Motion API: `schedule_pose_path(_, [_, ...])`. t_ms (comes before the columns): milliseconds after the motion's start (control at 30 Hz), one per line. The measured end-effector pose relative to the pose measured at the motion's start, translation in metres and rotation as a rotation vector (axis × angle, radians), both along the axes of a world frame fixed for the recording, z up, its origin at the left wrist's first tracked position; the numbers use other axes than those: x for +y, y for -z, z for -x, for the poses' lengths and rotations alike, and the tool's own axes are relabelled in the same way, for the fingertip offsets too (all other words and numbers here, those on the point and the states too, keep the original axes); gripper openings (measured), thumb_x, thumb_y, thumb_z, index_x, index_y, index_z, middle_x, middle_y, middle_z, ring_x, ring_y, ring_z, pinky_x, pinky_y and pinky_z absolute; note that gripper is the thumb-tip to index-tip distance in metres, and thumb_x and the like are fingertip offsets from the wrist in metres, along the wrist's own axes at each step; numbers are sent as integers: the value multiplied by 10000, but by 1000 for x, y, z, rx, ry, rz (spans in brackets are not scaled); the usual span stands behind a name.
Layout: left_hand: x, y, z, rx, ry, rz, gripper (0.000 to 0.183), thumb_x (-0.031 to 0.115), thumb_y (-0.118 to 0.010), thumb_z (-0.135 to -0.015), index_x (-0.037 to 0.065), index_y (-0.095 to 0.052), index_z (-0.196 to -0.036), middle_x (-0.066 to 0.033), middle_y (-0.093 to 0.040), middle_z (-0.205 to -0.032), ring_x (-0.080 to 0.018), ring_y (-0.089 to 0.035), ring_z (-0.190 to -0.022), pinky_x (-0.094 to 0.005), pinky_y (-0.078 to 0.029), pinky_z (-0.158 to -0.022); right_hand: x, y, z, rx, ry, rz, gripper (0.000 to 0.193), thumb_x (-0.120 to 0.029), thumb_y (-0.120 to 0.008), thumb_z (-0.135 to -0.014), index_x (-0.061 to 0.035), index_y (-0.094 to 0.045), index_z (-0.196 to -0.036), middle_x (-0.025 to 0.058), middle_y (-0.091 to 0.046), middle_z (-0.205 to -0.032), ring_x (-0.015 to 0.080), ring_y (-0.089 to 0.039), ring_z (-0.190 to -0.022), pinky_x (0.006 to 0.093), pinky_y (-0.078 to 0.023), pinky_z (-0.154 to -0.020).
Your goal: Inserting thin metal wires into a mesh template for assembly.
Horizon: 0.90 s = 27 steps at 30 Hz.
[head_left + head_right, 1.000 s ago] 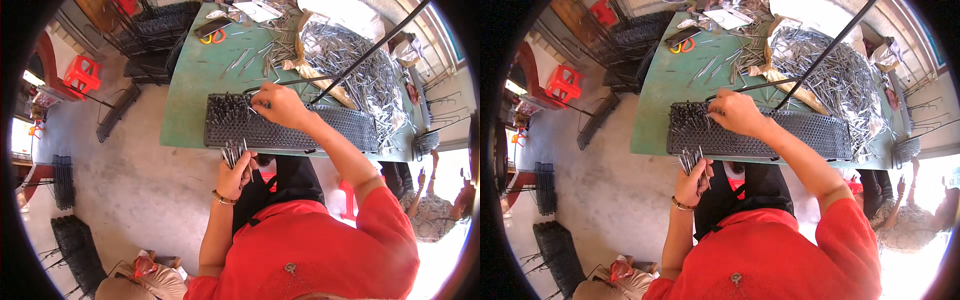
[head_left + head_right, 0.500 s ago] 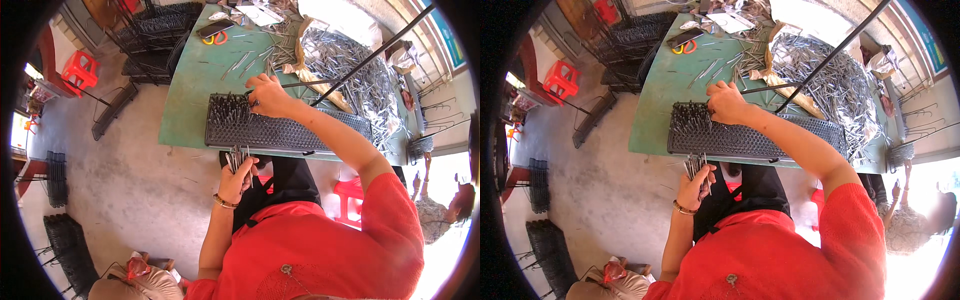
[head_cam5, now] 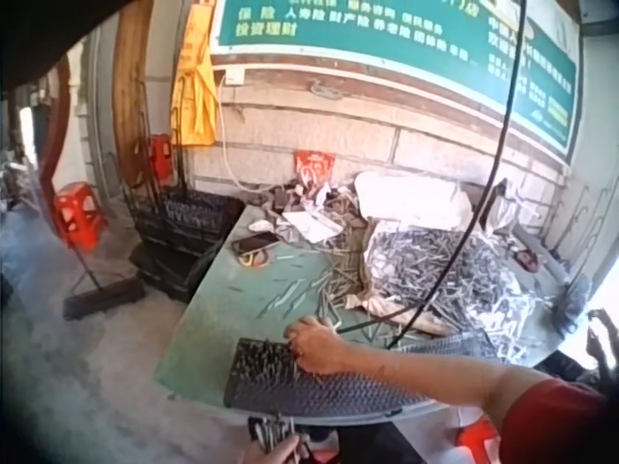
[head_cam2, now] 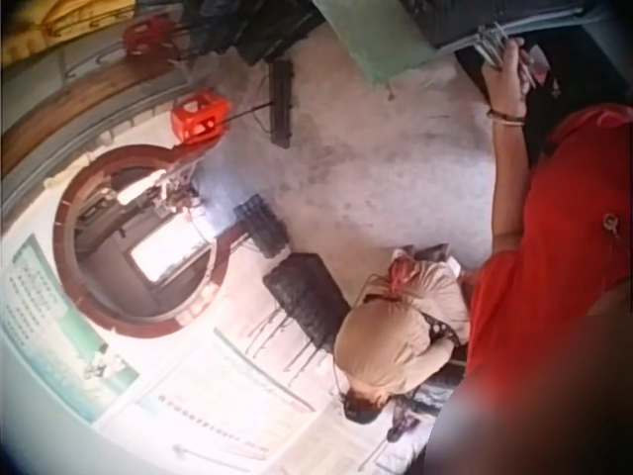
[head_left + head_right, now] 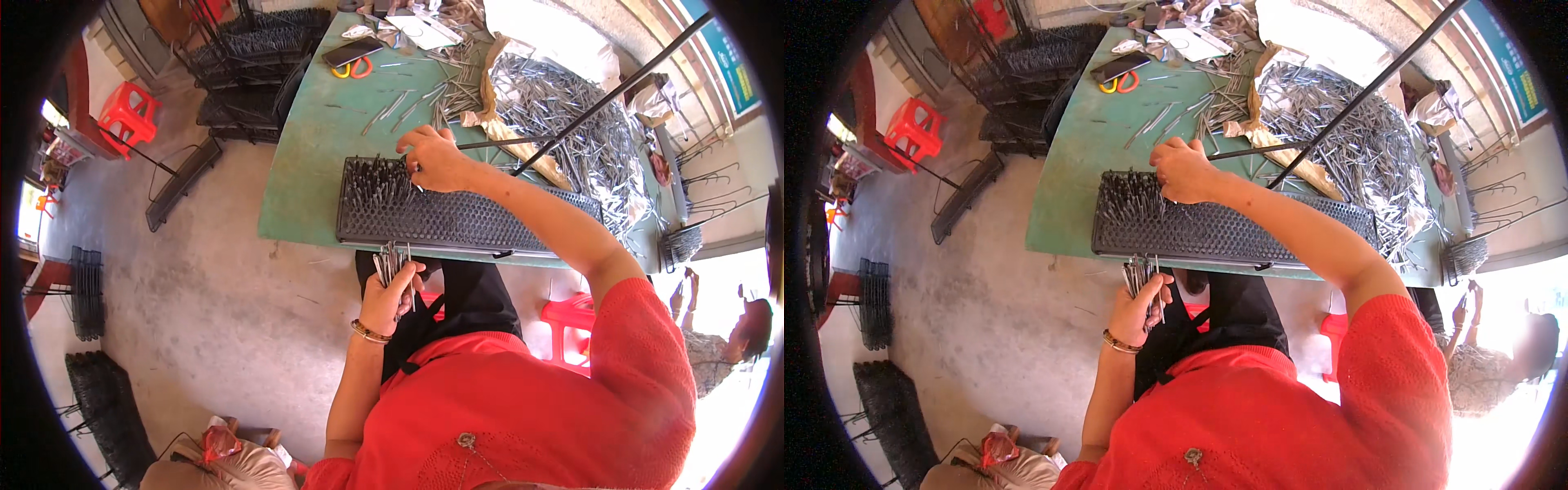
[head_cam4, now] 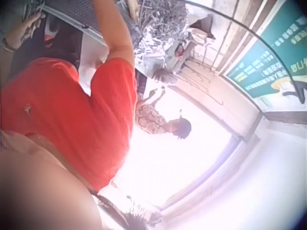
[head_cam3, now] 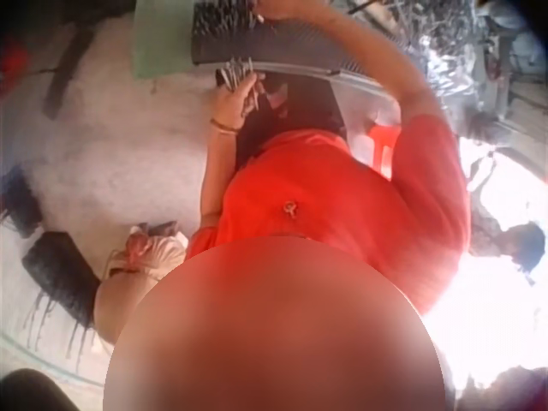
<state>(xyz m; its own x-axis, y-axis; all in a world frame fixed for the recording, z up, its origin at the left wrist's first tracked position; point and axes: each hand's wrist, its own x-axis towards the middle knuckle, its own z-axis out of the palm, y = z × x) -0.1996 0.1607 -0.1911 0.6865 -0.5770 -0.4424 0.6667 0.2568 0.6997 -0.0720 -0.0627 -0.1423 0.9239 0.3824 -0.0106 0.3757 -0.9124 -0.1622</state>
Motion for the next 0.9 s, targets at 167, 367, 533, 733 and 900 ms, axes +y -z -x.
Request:
schedule_pose_path(167, [-4,3,1,-8,-3,19,257,240,-590,-916,-9,-628,-971,-26,-587,-684,-20,-396,-448,-173,-284,-375,0,2,4,-66,40,-96,92,-190,-633,-676,-102,-651,-652,7,-555,-1177,242,-425,-1178,481,-316,-910])
schedule_pose_path(367, [-6,4,0,3,9,23,268,248,-599,-914,-14,-633,-960,-17,-587,-677,-16,-389,-444,-175,-274,-376,4,-1,5,-31,4,20,90,-190,-687,-663,-107,-694,-700,-2,-551,-1216,224,-419,-1204,478,-303,-910])
schedule_pose_path(533, [-5,5,-1,-3,-2,22,272,251,-603,-911,-15,-635,-956,-15,-586,-676,-14,-386,-442,-176,-270,-377,10,-6,1,107,28,160,95,-178,-687,-618,-115,-707,-687,11,-566,-1195,229,-425,-1200,474,-311,-905])
schedule_pose_path(733, [-5,8,0,21,0,31,279,263,-612,-905,-12,-639,-949,-16,-587,-675,-12,-388,-444,-175,-269,-376,15,-3,-2,78,26,194,84,-163,-690,-616,-92,-695,-660,20,-572,-1167,231,-414,-1213,472,-313,-910])
schedule_pose_path(900, [-4,5,-2,15,9,22,280,266,-614,-903,-10,-647,-942,-16,-586,-671,-12,-388,-444,-175,-271,-375,11,-3,-1,46,-5,100,48,-119,-676,-622,-80,-678,-651,24,-566,-1170,238,-401,-1230,483,-309,-926])
